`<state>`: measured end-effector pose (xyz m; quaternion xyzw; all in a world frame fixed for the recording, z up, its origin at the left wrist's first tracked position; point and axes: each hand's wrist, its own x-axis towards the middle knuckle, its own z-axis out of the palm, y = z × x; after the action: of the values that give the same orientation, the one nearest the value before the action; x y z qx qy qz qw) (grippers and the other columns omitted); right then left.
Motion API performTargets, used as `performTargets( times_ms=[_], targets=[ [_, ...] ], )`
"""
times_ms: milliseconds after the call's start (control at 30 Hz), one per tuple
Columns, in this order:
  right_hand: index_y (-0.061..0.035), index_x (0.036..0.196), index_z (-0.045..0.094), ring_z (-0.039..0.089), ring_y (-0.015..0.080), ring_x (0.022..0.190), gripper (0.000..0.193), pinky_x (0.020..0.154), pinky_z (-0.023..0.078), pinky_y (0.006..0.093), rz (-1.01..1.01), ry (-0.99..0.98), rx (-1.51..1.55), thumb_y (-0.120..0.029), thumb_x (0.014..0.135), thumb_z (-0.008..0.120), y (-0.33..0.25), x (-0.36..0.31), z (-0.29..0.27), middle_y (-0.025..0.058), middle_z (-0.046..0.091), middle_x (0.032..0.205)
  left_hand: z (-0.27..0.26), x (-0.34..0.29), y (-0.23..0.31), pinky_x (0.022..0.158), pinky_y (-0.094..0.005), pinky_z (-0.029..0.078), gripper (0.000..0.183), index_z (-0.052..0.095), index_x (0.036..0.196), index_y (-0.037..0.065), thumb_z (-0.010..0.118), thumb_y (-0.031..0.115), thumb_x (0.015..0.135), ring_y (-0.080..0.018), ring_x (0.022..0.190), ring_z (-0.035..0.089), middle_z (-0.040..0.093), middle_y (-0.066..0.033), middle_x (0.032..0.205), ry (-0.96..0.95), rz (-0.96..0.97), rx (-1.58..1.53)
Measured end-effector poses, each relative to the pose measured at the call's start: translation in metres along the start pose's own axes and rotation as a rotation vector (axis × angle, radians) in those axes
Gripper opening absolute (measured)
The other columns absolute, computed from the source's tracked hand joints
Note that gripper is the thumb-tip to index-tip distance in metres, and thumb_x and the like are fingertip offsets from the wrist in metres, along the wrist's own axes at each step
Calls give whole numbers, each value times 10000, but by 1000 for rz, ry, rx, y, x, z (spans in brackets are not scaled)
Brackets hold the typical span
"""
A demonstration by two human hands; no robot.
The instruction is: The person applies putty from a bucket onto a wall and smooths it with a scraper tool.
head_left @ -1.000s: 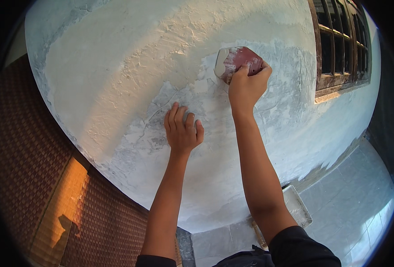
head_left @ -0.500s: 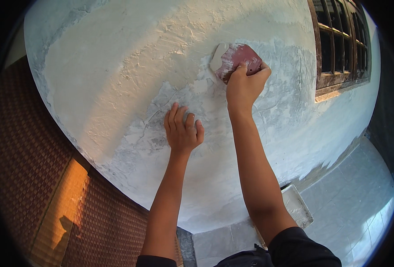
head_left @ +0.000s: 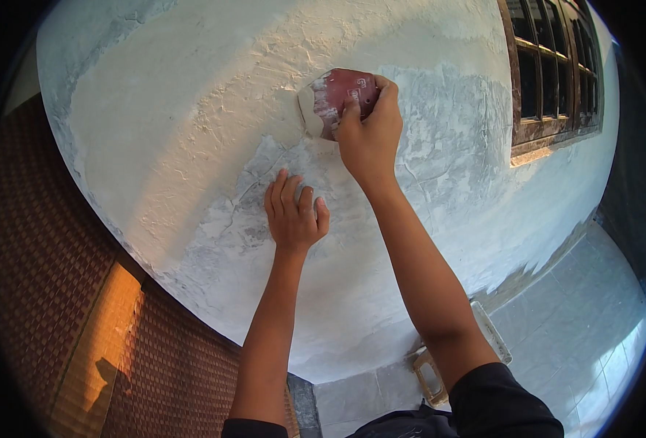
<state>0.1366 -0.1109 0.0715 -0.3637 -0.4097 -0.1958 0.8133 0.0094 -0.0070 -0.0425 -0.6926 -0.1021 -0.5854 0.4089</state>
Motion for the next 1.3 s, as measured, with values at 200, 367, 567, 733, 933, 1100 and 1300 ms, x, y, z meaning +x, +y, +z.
performTargets(
  times_ms=[200, 367, 567, 733, 933, 1100, 1300],
  targets=[
    [63, 1144, 521, 626, 425, 900, 346, 779, 495, 465, -28, 100, -102, 25, 804, 570, 21, 20, -19, 255, 624, 1026, 2, -5, 0, 967, -525, 379, 267, 465, 1124, 73, 517, 234, 918, -390, 1201, 485, 513, -162, 1187, 1, -6, -1],
    [50, 1150, 525, 625, 426, 864, 358, 771, 496, 465, -225, -103, -94, 45, 795, 565, 12, 3, -3, 247, 626, 1014, -1, -3, 0, 967, -523, 381, 264, 468, 1123, 77, 518, 233, 916, -389, 1199, 486, 514, -162, 1183, 1, 6, 5],
    [42, 1150, 527, 632, 409, 873, 363, 766, 497, 458, -111, 17, -116, 32, 792, 591, 25, 27, -16, 236, 632, 1005, 2, -4, 1, 978, -522, 374, 273, 467, 1136, 79, 513, 233, 915, -387, 1211, 479, 512, -163, 1190, 1, -10, 6],
    [43, 1146, 525, 629, 405, 922, 360, 791, 499, 440, -264, -143, -146, 46, 791, 585, 19, 18, -5, 232, 630, 982, 1, -2, 1, 979, -516, 376, 274, 467, 1137, 82, 510, 238, 916, -387, 1213, 477, 513, -159, 1186, -1, 1, 5],
    [50, 1148, 522, 633, 403, 923, 358, 796, 503, 433, -148, -74, -87, 36, 799, 601, 21, 33, -22, 241, 630, 1003, 1, -5, 0, 981, -519, 373, 267, 465, 1135, 83, 501, 239, 921, -387, 1210, 479, 516, -158, 1182, -6, -5, 18],
    [48, 1150, 522, 632, 417, 900, 368, 780, 506, 457, -365, -146, -221, 36, 790, 601, 28, 30, -14, 234, 632, 985, 2, -2, 3, 982, -519, 372, 263, 464, 1131, 84, 501, 240, 922, -386, 1207, 480, 518, -154, 1180, -4, -4, 22],
    [44, 1148, 528, 634, 417, 896, 366, 765, 500, 479, -299, -127, -95, 22, 791, 602, 16, 26, -20, 233, 635, 994, 1, -4, -1, 982, -523, 373, 269, 461, 1134, 83, 507, 234, 916, -385, 1206, 483, 515, -154, 1183, -3, 3, 23]
  ],
)
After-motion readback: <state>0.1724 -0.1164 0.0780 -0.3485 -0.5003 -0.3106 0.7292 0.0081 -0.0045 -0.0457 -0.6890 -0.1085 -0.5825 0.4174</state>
